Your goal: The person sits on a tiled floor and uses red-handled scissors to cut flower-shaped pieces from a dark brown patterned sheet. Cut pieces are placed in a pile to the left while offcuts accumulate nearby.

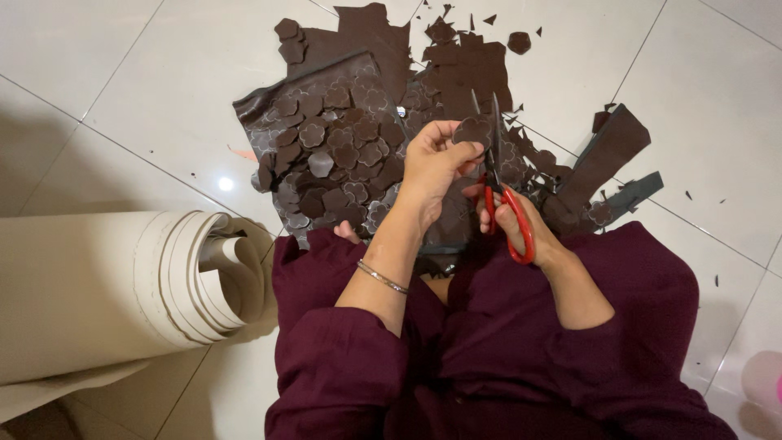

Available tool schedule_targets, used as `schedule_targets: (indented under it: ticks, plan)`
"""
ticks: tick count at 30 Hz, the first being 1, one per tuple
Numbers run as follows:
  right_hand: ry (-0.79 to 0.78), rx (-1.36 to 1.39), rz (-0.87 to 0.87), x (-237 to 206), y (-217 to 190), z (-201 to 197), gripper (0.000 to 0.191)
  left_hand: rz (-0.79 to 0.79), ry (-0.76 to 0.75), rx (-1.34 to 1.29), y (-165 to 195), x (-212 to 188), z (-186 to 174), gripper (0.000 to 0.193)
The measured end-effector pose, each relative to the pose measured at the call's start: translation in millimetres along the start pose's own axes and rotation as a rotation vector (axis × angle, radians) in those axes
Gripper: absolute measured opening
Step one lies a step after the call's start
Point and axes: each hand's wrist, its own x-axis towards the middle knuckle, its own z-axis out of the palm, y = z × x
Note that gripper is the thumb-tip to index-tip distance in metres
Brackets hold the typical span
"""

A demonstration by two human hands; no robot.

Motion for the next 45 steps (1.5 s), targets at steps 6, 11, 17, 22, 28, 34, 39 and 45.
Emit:
schedule_targets:
  ticks: [6,11,17,22,28,34,39,45]
  plan:
    - [0.005,0.05,-0.014,-0.3,2.1,-1.5,0.104,-0.023,0.015,0.019,5.2,-4.5,3.9,0.028]
    - [-0.008,0.022,-0.031,-0.9,1.7,-3.2,0.104,0.005,0.011,0.017,7.3,-8.0,7.5,0.029]
    - [-0.004,-0.008,-0.026,-0.8,2.6,-2.8,0.108,0.012,0.016,0.035,5.4,-8.3,7.4,0.029]
    - [-0.013,-0.006,-0.038,-0.4,0.3,-3.2,0.109,0.009,0.008,0.023,4.8,-8.1,5.9,0.029]
    - [-0.025,0.004,-0.021,-2.7,-3.2,-4.0,0.108,0.004,0.017,0.026,3.5,-7.7,5.7,0.027]
    - [-0.023,0.002,-0.028,-1.5,-1.1,-4.6,0.112,0.005,0.004,0.035,4.6,-9.4,6.6,0.028]
    - [-0.009,-0.013,-0.024,-1.5,-3.1,-4.0,0.117,-0.001,0.002,0.038,5.6,-10.5,7.7,0.028]
    - [-0.007,0.05,-0.046,-2.8,-7.7,-1.7,0.117,0.01,0.003,0.008,2.1,-11.2,7.7,0.027]
